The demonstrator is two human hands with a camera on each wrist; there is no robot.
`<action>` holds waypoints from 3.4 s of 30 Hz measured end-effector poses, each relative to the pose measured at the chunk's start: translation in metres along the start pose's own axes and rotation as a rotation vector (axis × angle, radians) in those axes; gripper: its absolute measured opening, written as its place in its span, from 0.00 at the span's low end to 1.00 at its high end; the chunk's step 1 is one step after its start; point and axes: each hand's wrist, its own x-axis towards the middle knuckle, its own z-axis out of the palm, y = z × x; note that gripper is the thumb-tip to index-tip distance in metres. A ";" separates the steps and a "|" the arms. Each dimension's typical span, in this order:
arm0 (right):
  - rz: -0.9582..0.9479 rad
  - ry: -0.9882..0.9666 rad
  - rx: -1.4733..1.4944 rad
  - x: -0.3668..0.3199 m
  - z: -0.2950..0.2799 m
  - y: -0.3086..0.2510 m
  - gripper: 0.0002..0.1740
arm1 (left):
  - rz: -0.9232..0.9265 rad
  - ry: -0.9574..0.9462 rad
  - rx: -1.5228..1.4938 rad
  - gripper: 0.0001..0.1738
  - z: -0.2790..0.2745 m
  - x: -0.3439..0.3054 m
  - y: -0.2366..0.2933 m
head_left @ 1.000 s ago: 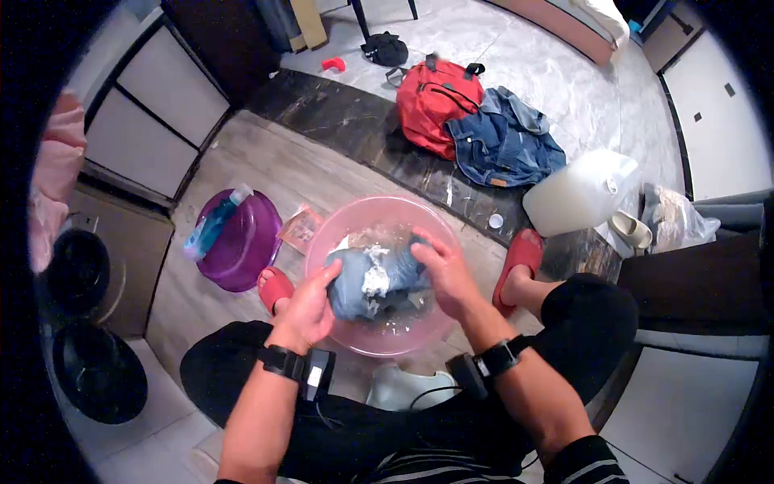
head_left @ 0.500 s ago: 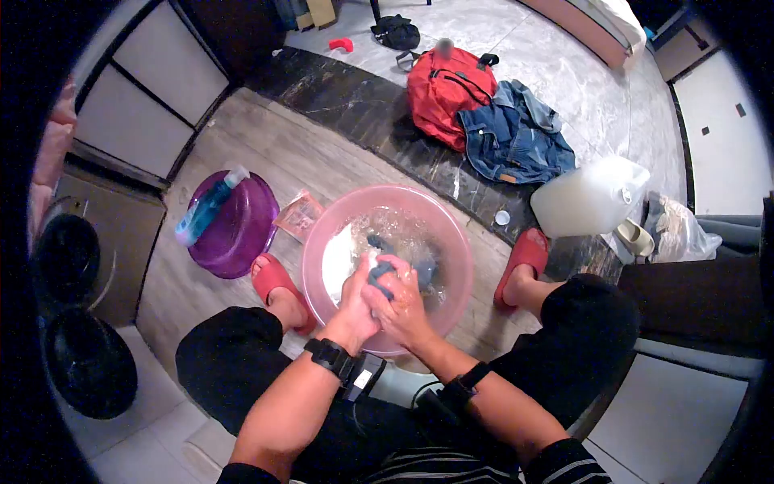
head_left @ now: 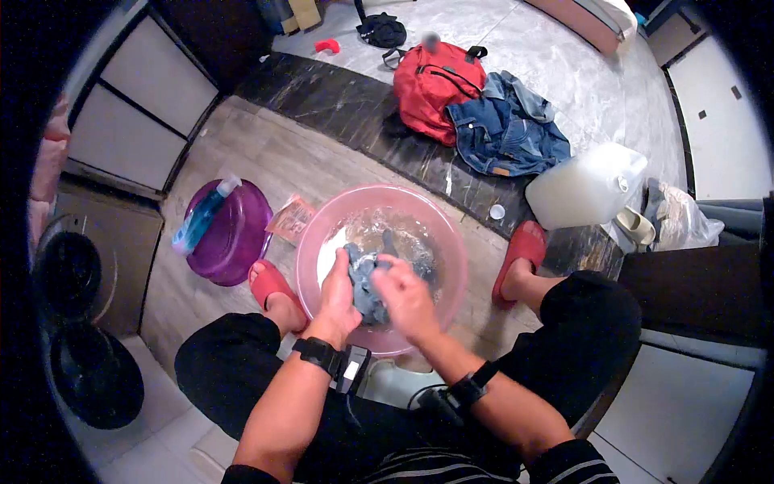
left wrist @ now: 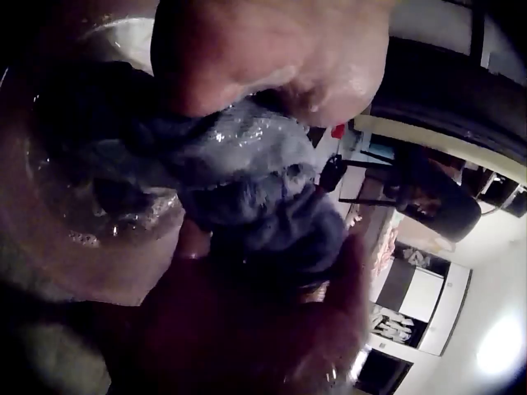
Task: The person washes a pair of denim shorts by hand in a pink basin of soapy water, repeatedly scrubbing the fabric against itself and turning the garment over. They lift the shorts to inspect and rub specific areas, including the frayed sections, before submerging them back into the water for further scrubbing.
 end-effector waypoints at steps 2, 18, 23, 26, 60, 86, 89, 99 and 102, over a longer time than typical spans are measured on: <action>-0.362 0.037 -0.211 -0.013 0.009 -0.013 0.12 | -0.008 0.041 0.067 0.26 0.010 -0.011 0.003; -0.342 0.026 -0.339 -0.013 0.013 -0.026 0.14 | 0.026 -0.082 0.057 0.25 0.002 -0.008 -0.001; 0.139 0.066 -0.344 0.033 0.005 0.010 0.23 | 0.215 -0.048 0.397 0.18 0.013 -0.021 -0.025; 0.851 0.143 0.694 0.040 -0.015 0.010 0.23 | 0.238 -0.082 0.352 0.17 0.012 -0.015 -0.027; 0.364 -0.269 -0.108 0.025 -0.093 -0.077 0.25 | 0.284 -0.253 0.281 0.17 0.013 -0.093 0.091; -0.141 -0.278 -0.563 0.015 -0.100 -0.077 0.12 | 0.249 -0.162 0.422 0.22 0.014 -0.085 0.080; -0.087 -0.288 -0.548 0.014 -0.100 -0.080 0.13 | 0.251 -0.140 0.439 0.22 0.016 -0.088 0.078; 0.508 -0.258 0.052 0.022 -0.097 -0.070 0.24 | 0.264 -0.275 0.320 0.36 0.008 -0.082 0.077; 0.599 -0.303 -0.015 0.023 -0.093 -0.065 0.30 | 0.267 -0.320 0.301 0.38 0.015 -0.091 0.077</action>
